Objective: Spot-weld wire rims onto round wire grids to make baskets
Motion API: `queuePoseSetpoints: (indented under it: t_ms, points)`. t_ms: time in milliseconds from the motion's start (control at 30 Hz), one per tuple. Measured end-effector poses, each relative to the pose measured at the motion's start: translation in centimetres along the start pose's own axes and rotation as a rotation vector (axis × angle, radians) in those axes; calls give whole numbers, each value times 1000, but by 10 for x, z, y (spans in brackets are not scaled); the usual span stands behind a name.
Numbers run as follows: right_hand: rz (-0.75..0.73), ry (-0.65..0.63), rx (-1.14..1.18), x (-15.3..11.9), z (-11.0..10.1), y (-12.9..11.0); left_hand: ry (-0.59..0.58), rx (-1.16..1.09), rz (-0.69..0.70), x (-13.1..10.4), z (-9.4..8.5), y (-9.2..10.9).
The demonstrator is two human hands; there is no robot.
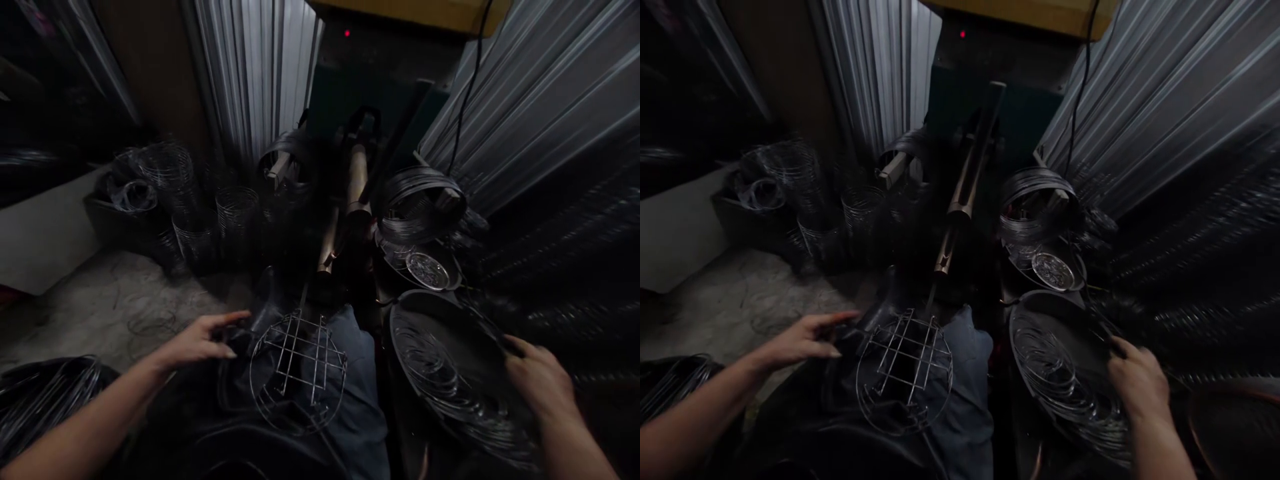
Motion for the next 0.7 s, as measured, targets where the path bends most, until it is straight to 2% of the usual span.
queuePoseSetpoints:
  t_ms: [67,133,233,333,433,500,600,700]
  points:
    - [-59,64,31,5,-34,-26,-180,-15,59,20,31,8]
    - [-127,176,52,9,-72,-63,-248,34,57,34,48,10]
    - [-291,373,69,17,-123,-136,-286,64,36,45,57,9]
    - [-424,454,47,35,-153,-208,-343,-10,65,48,58,6]
    - [-433,413,-12,65,-161,-257,-330,-32,88,48,53,1]
    - [-387,371,-40,85,-159,-273,-280,-1,96,47,49,-1]
    - [-326,381,-43,103,-157,-280,-231,37,169,44,44,4]
    - [-319,416,-50,106,-156,-275,-155,72,241,43,40,11]
Point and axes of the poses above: each hand's wrist, its own x-axis towards the middle knuckle, its own z-axis out of the palm, y = z × x, the point moved 5 cm from there along x, towards the middle knuckle, and after that the axes turned 3 degrees about z, right-handed, at the moved point
